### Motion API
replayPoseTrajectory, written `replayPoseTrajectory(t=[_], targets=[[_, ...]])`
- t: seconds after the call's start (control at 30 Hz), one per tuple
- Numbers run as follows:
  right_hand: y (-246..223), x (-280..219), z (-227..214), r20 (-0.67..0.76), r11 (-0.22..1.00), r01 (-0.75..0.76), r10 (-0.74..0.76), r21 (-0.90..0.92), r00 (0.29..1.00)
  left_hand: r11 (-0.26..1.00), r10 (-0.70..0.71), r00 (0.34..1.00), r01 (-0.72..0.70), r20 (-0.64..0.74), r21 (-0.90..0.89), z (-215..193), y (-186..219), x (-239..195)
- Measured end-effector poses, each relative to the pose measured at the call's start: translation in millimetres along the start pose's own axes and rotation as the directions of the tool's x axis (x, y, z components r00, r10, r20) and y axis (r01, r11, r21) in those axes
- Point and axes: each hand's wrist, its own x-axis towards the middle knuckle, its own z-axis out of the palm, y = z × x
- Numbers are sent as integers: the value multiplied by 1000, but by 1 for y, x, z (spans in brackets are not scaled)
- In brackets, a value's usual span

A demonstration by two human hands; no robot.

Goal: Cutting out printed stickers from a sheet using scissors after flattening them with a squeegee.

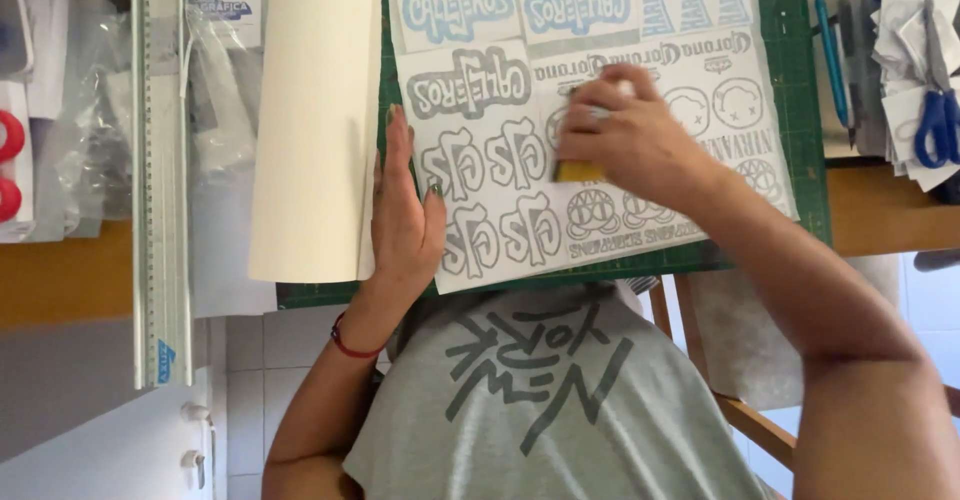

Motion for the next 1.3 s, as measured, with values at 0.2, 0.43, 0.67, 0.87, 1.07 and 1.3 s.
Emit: replayPoseTrajectory(t=[0.2, 0.43, 0.67, 0.87, 1.07, 1.3], targets=[[77, -144, 38, -284, 971, -62, 128, 231, 950, 998, 8, 999, -5, -37, 67, -3, 4, 0], [68, -101, 46, -308, 983, 39, 19, 180, 951, 993, 119, 989, -119, -87, 4, -3, 3, 6], [17, 3, 43, -459, 913, 285, -126, 294, 879, 985, 171, 973, -164, -156, 54, -6, 11, 8], [-24, 73, 31, -502, 863, 427, -252, 270, 827, 988, 155, 972, -147, -175, 54, -6, 18, 9], [-51, 107, 17, -532, 856, 474, -309, 207, 789, 990, 128, 979, -117, -158, 75, -10, 23, 10], [-66, 128, 36, -589, 833, 517, -320, 198, 742, 982, 118, 983, -95, -138, 161, -11, 20, 9]])
